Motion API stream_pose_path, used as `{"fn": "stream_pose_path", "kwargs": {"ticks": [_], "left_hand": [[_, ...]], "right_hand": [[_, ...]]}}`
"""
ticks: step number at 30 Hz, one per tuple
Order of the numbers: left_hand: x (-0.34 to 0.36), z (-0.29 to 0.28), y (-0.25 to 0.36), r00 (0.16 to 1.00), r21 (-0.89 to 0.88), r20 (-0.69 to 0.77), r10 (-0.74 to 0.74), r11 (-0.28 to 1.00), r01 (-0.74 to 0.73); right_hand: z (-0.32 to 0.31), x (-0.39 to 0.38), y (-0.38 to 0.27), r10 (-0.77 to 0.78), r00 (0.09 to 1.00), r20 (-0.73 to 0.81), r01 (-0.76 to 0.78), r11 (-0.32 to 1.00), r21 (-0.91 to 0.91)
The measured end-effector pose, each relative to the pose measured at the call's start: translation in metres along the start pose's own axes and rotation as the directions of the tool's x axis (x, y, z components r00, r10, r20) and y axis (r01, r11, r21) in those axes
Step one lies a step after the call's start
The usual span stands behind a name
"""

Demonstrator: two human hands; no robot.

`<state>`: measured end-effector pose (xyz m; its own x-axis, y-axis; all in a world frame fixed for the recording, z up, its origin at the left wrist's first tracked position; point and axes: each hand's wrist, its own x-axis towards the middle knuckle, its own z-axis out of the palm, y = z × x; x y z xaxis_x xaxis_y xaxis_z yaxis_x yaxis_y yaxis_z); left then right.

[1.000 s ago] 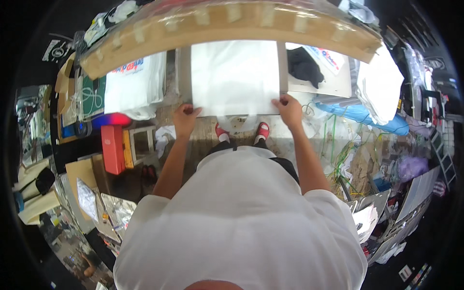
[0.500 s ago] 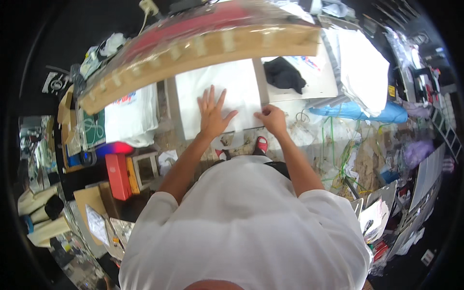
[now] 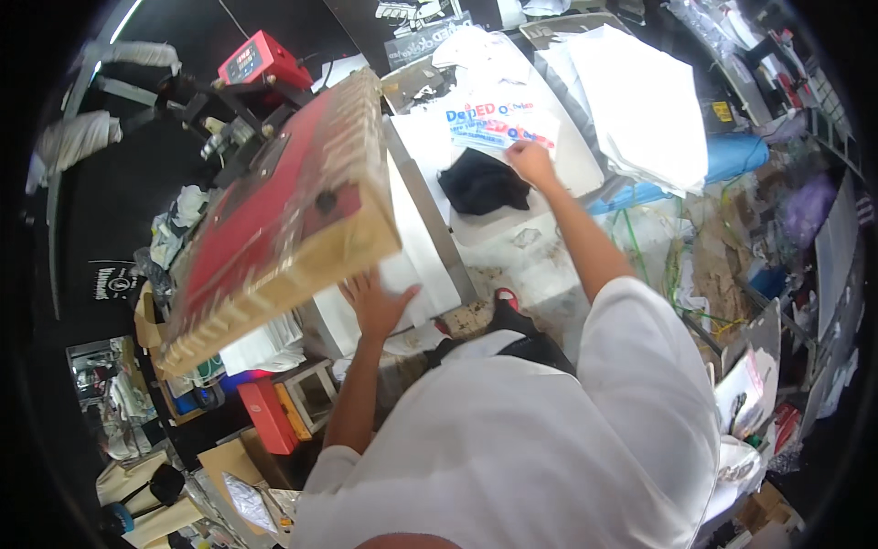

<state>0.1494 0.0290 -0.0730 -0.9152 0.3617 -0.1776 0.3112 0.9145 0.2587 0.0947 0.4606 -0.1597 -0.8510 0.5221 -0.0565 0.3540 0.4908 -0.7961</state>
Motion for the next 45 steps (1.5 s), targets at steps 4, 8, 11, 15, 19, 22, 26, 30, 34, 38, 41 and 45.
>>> {"fn": "stream_pose_path", "kwargs": {"ticks": [4, 8, 11, 15, 19, 22, 26, 30, 34, 38, 41, 45], "left_hand": [[0.007, 0.003, 0.009, 0.993, -0.366, -0.081, 0.091, 0.923, -0.115], [0.008, -0.009, 0.021, 0.996, -0.091, -0.012, -0.09, 0.992, 0.088], [0.014, -0.007, 0.018, 0.996, 0.086, -0.089, 0.026, 0.996, -0.019], [0.014, 0.007, 0.004, 0.998, 0.058, -0.048, -0.047, 0.997, 0.05], [0.016, -0.001, 0.016, 0.989, -0.038, 0.024, -0.143, 0.989, 0.144], [0.009, -0.003, 0.013, 0.983, 0.092, -0.178, 0.041, 0.995, -0.025], [0.011, -0.018, 0.022, 0.998, -0.067, 0.015, -0.061, 0.996, 0.062], [0.011, -0.014, 0.009, 0.997, -0.261, 0.003, 0.071, 0.963, -0.068], [0.014, -0.031, 0.031, 0.988, -0.619, -0.008, 0.155, 0.775, -0.127], [-0.007, -0.089, 0.09, 0.855, -0.49, 0.148, 0.497, -0.714, 0.5], [0.01, -0.088, 0.072, 0.914, -0.832, 0.218, 0.343, -0.424, 0.357], [0.0, -0.101, 0.056, 0.946, -0.91, 0.129, 0.299, -0.344, 0.232]], "right_hand": [[-0.026, 0.116, 0.053, -0.029, 0.993, -0.117, -0.023, 0.91, -0.415], [-0.008, 0.171, -0.001, -0.366, 0.907, 0.21, 0.421, 0.746, -0.516], [0.028, 0.191, -0.024, -0.399, 0.883, 0.248, 0.468, 0.692, -0.55], [0.045, 0.188, -0.054, -0.275, 0.87, 0.408, 0.49, 0.559, -0.669], [0.033, 0.178, -0.046, -0.488, 0.816, 0.31, 0.564, 0.553, -0.614], [0.023, 0.174, -0.084, -0.272, 0.93, 0.246, 0.353, 0.847, -0.398], [-0.029, 0.121, -0.1, -0.367, 0.93, 0.022, 0.36, 0.898, -0.253], [-0.066, 0.041, -0.126, -0.523, 0.843, -0.129, 0.53, 0.847, 0.029], [-0.051, -0.096, -0.178, -0.642, 0.721, -0.26, 0.689, 0.703, 0.176], [-0.048, -0.192, -0.212, -0.781, 0.605, -0.155, 0.789, 0.561, 0.252], [-0.034, -0.225, -0.209, -0.786, 0.603, -0.139, 0.789, 0.56, 0.253], [-0.034, -0.244, -0.203, -0.757, 0.639, -0.134, 0.769, 0.63, 0.105]]}}
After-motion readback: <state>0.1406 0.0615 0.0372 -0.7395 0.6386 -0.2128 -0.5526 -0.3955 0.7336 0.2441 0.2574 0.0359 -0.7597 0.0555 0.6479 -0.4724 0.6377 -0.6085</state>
